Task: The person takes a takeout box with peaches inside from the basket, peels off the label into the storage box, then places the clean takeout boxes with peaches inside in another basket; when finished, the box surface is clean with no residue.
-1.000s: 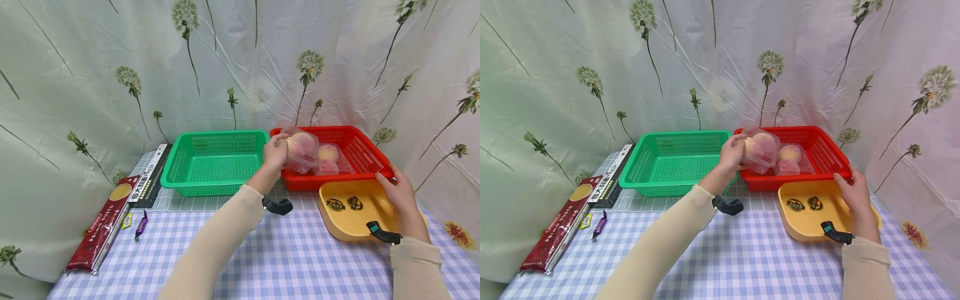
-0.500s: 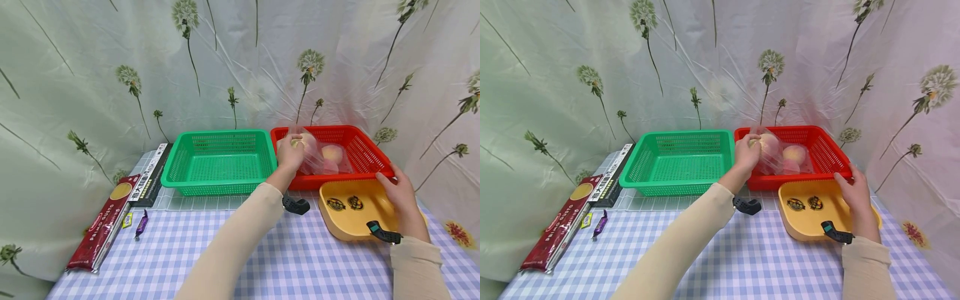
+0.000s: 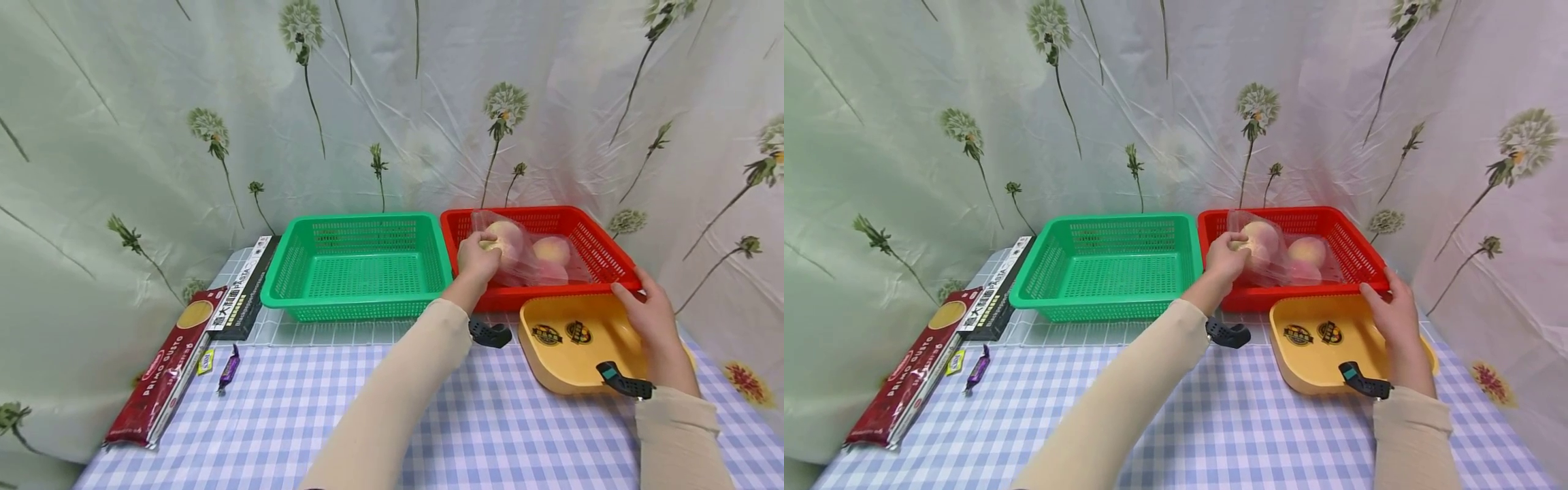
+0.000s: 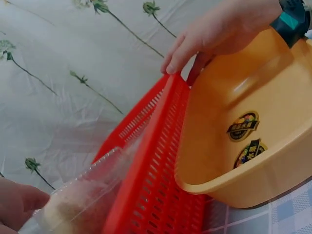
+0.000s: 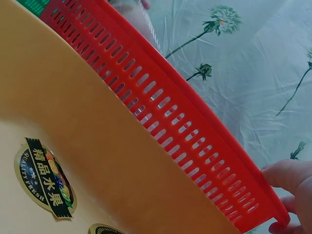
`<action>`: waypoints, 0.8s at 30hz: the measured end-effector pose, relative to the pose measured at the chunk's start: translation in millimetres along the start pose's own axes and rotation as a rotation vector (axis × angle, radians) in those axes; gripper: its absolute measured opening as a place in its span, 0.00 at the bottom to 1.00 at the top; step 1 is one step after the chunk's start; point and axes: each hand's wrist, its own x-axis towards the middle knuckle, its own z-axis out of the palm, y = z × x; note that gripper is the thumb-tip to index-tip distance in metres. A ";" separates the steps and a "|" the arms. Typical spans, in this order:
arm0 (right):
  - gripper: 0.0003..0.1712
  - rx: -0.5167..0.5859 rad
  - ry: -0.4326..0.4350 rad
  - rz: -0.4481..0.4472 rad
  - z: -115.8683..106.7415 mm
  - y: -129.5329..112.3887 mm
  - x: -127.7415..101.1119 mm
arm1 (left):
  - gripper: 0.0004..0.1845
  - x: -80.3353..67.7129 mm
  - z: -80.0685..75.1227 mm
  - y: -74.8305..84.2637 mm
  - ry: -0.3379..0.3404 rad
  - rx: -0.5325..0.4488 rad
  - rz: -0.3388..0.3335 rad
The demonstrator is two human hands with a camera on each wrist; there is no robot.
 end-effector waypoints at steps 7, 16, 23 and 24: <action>0.45 0.002 -0.001 0.010 -0.3 -2.4 0.6 | 0.21 11.3 -1.7 -6.4 -0.125 0.000 -0.100; 0.46 0.013 0.007 0.019 -0.1 -3.0 1.3 | 0.22 19.6 -3.7 -8.8 -0.230 -0.069 -0.156; 0.44 0.014 0.009 0.006 0.5 -0.8 0.4 | 0.19 13.4 -6.4 -13.2 -0.185 -0.126 -0.144; 0.44 0.011 0.010 0.008 0.4 -0.7 0.3 | 0.18 11.6 -7.0 -13.4 -0.176 -0.134 -0.132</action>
